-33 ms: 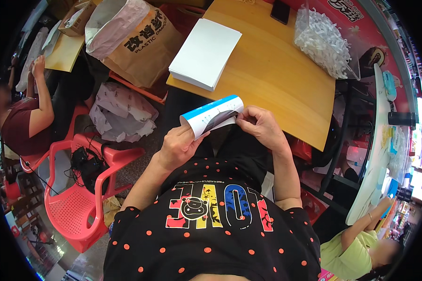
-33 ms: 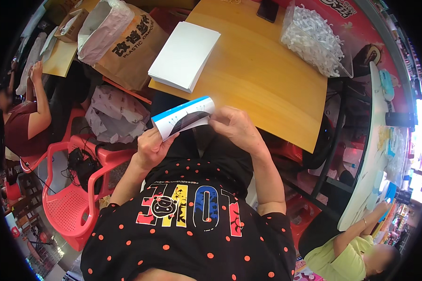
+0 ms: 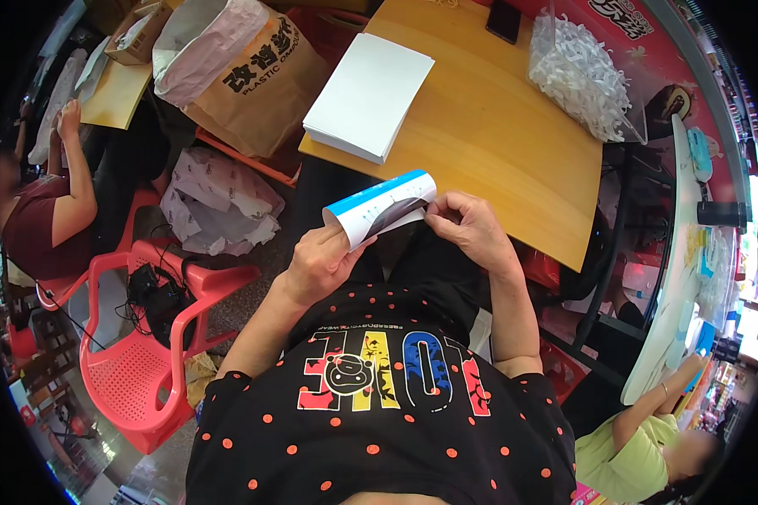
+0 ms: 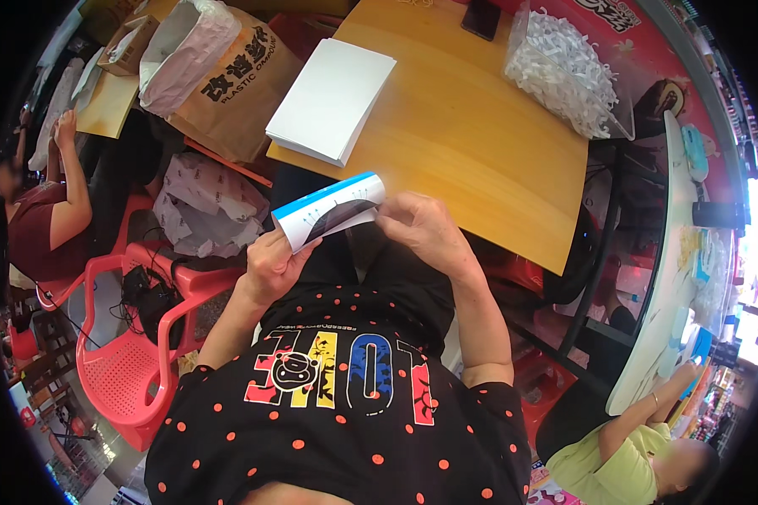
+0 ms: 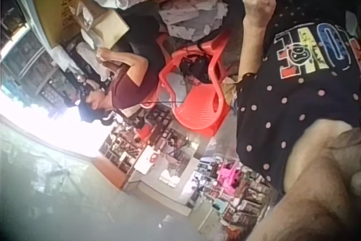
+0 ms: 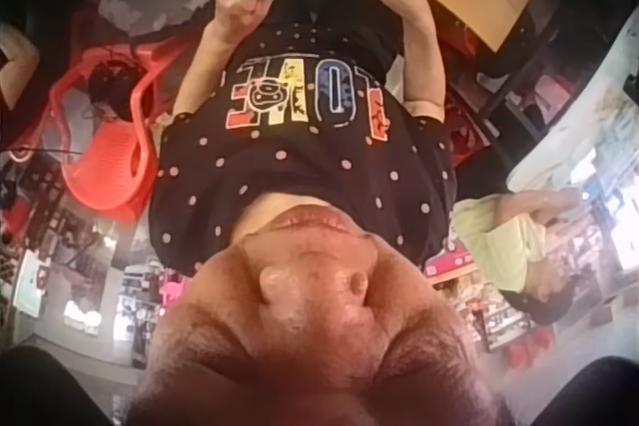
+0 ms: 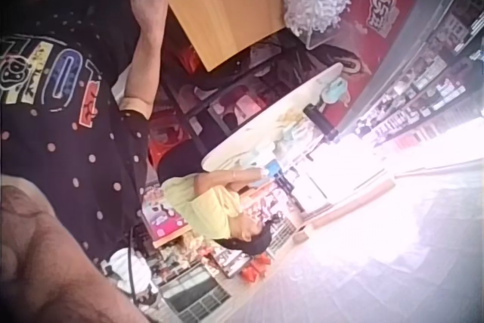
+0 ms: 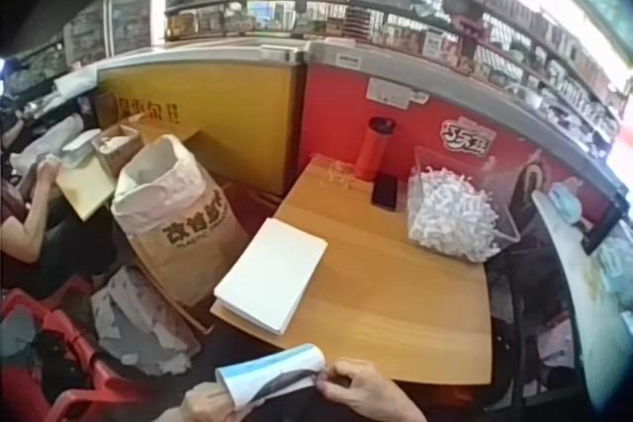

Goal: Folding small instruction sheets and inserting them into product sleeves or packaging.

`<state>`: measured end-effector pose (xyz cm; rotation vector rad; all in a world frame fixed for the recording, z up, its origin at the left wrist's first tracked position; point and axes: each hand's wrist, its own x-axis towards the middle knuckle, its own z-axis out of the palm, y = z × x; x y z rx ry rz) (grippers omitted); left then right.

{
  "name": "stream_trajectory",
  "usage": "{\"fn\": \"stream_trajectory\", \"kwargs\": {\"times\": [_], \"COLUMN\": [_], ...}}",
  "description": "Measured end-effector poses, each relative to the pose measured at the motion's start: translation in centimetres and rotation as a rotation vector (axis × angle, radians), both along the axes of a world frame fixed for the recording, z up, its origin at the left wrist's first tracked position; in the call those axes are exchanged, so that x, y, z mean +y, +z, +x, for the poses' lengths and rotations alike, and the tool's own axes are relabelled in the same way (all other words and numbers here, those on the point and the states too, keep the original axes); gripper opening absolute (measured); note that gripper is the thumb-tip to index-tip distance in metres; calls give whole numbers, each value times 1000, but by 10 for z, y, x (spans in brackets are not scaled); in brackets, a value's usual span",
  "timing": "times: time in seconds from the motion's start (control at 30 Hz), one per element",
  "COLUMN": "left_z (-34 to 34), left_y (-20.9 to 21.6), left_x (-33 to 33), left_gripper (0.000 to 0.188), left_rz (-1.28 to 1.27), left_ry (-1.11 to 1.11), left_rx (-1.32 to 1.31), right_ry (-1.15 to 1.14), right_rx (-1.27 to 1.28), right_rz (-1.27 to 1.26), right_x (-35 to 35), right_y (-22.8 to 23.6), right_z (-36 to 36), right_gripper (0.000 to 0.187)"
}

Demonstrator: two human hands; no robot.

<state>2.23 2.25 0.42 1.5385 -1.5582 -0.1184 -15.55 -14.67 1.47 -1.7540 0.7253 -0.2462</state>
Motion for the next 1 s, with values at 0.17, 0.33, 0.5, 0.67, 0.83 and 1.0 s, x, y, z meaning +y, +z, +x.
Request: {"fn": "stream_trajectory", "kwargs": {"times": [0.17,0.33,0.5,0.67,0.83,1.0], "left_z": [1,1,1,3,3,3], "left_y": [-3,-1,-3,-7,-7,-7], "left_x": [0,-2,-3,-5,-4,-5], "left_gripper": [19,18,18,23,22,20], "left_rz": [-10,-5,-6,-47,-49,-53], "left_ry": [17,10,14,13,25,62], "left_rx": [19,25,53,18,34,54], "right_ry": [-113,-58,-22,12,-22,-125], "right_rx": [-90,-76,-69,17,28,-108], "right_rz": [85,-9,69,16,-35,-277], "right_x": [-1,-7,-3,1,4,12], "right_y": [0,-3,-3,-4,2,2], "right_z": [-3,-4,-1,1,3,3], "right_gripper": [14,14,15,15,15,9]}}
